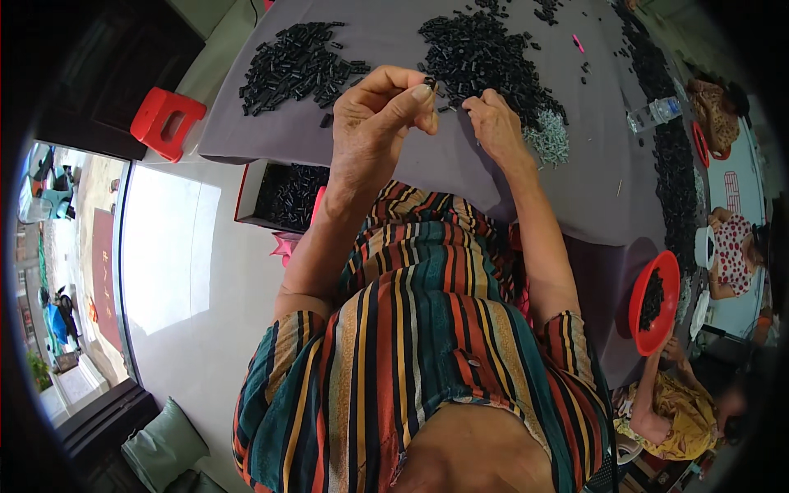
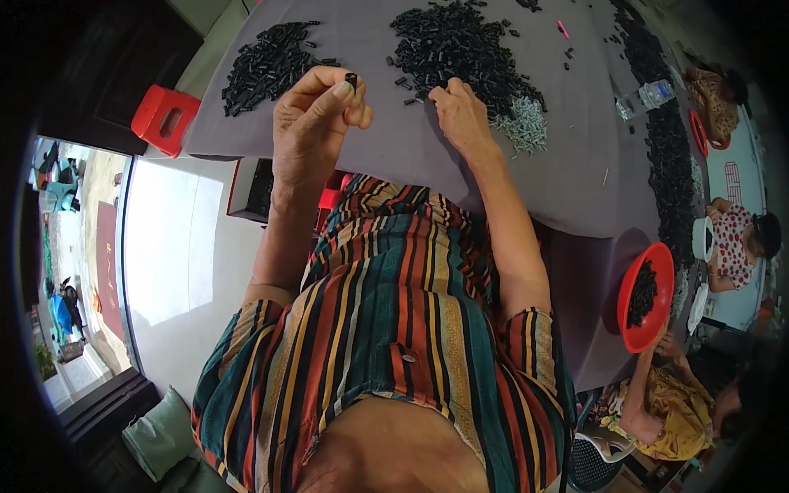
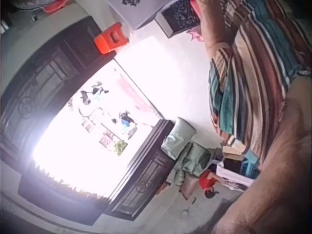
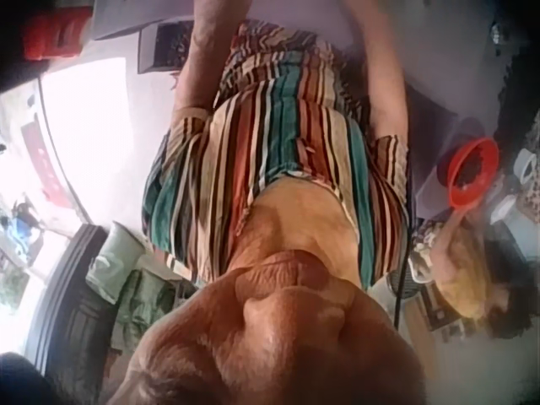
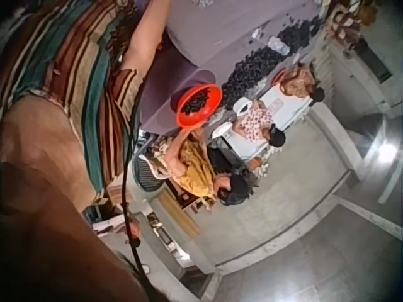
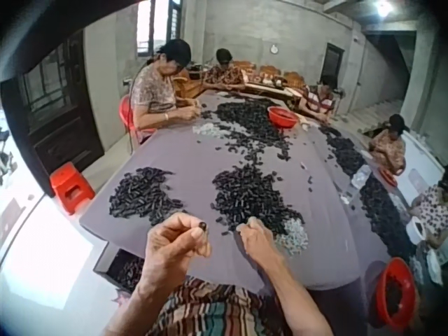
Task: The person assembles small components by picking up plastic parts and metal pins from the table and connecting them together by hand.
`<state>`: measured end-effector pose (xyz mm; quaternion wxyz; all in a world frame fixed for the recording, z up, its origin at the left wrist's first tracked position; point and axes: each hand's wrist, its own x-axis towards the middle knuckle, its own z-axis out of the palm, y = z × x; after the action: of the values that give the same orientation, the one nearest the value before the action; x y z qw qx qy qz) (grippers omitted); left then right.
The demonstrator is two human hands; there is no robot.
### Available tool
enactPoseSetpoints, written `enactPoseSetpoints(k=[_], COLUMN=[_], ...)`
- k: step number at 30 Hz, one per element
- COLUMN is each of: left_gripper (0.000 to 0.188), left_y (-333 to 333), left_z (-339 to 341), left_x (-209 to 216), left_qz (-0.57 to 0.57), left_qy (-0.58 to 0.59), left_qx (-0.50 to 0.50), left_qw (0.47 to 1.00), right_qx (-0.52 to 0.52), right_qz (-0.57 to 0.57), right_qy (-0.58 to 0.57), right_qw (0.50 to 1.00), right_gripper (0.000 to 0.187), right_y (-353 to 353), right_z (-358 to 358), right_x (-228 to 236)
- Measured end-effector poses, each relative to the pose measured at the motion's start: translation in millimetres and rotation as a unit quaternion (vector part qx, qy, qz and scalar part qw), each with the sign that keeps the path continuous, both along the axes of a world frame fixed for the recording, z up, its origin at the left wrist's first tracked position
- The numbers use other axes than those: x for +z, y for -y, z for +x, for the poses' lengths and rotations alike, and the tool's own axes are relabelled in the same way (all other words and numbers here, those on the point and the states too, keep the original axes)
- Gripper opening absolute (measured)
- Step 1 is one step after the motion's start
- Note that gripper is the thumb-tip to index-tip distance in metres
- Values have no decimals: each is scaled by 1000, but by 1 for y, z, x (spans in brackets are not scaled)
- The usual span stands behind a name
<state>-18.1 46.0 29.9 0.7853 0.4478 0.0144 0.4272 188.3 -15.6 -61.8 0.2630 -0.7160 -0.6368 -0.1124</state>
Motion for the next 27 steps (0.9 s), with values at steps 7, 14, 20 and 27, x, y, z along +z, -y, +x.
enactPoseSetpoints(k=[7,14,20,27], left_gripper=[10,10,11,10], left_y=[-2,-2,0,1], left_z=[-1,0,3,4], left_x=[1,0,-3,-6], left_qz=[-10,-5,3,13], left_qy=[-24,-21,-35,-79], left_qx=[32,39,30,15], left_qw=[999,999,999,997], right_qx=[-11,-4,56,72], right_qz=[-12,-24,-42,-12], right_qy=[13,-2,33,-31], right_qw=[1000,1000,997,997], right_gripper=[6,8,7,8], right_y=[2,-2,-25,-19], right_z=[-1,-11,-27,-25], right_x=[-4,12,5,10])
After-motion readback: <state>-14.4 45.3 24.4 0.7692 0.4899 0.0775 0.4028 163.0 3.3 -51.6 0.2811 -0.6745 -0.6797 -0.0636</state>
